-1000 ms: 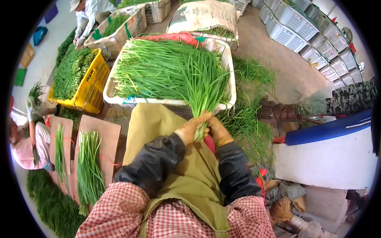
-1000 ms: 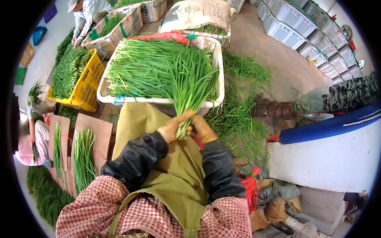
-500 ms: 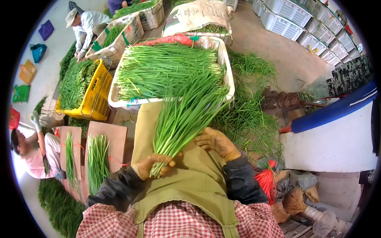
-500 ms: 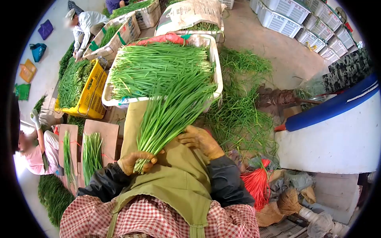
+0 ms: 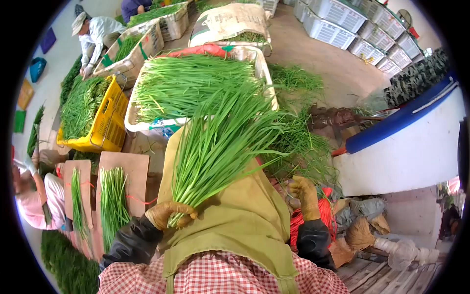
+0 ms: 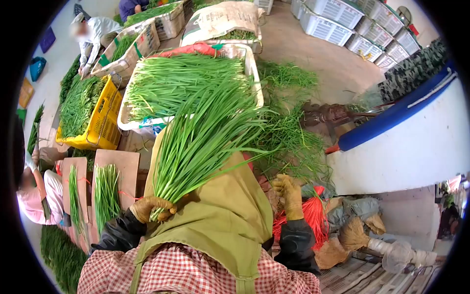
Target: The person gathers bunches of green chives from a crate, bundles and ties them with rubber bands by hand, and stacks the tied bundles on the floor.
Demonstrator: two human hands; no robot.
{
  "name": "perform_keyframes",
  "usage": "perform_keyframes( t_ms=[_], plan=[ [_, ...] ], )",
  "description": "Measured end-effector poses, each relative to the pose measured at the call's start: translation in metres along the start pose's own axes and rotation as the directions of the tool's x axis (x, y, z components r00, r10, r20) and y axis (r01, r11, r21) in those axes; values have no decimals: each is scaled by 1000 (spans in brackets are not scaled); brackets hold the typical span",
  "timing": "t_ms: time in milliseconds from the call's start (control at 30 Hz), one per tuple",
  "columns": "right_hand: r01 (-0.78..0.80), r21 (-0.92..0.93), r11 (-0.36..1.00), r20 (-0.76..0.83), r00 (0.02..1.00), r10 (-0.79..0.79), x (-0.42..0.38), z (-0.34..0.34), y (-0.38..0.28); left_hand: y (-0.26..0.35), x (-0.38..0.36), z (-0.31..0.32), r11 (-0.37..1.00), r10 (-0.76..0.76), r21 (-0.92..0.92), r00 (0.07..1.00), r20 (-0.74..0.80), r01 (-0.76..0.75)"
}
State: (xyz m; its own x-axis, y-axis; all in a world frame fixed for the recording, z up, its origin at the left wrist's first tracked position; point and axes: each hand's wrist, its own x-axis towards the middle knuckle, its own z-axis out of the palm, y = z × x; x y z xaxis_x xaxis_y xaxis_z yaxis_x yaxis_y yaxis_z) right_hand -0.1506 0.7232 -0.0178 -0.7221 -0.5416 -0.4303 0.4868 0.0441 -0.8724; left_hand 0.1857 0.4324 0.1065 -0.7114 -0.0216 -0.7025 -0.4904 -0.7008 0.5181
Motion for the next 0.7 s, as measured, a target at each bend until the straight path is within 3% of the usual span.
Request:
perform_keyframes(
  t_ms=[167,400,533,700],
  plan=[
    [211,-28,977,-64,975,-212,-19,27,-77,3,0,14,995,20,99,1000,-11,-19],
    [486,-142,862,15,872,-490,-5,75,-162,8,7,6,998,-9,57,999,-54,12],
    [522,-179,834,35,851,-525,18,110,-188,11,13,1,998,-15,54,999,-29,17],
    [421,-200,885,22,905,-425,57,123,-179,19,15,6,999,30,19,999,-31,-29]
  ],
)
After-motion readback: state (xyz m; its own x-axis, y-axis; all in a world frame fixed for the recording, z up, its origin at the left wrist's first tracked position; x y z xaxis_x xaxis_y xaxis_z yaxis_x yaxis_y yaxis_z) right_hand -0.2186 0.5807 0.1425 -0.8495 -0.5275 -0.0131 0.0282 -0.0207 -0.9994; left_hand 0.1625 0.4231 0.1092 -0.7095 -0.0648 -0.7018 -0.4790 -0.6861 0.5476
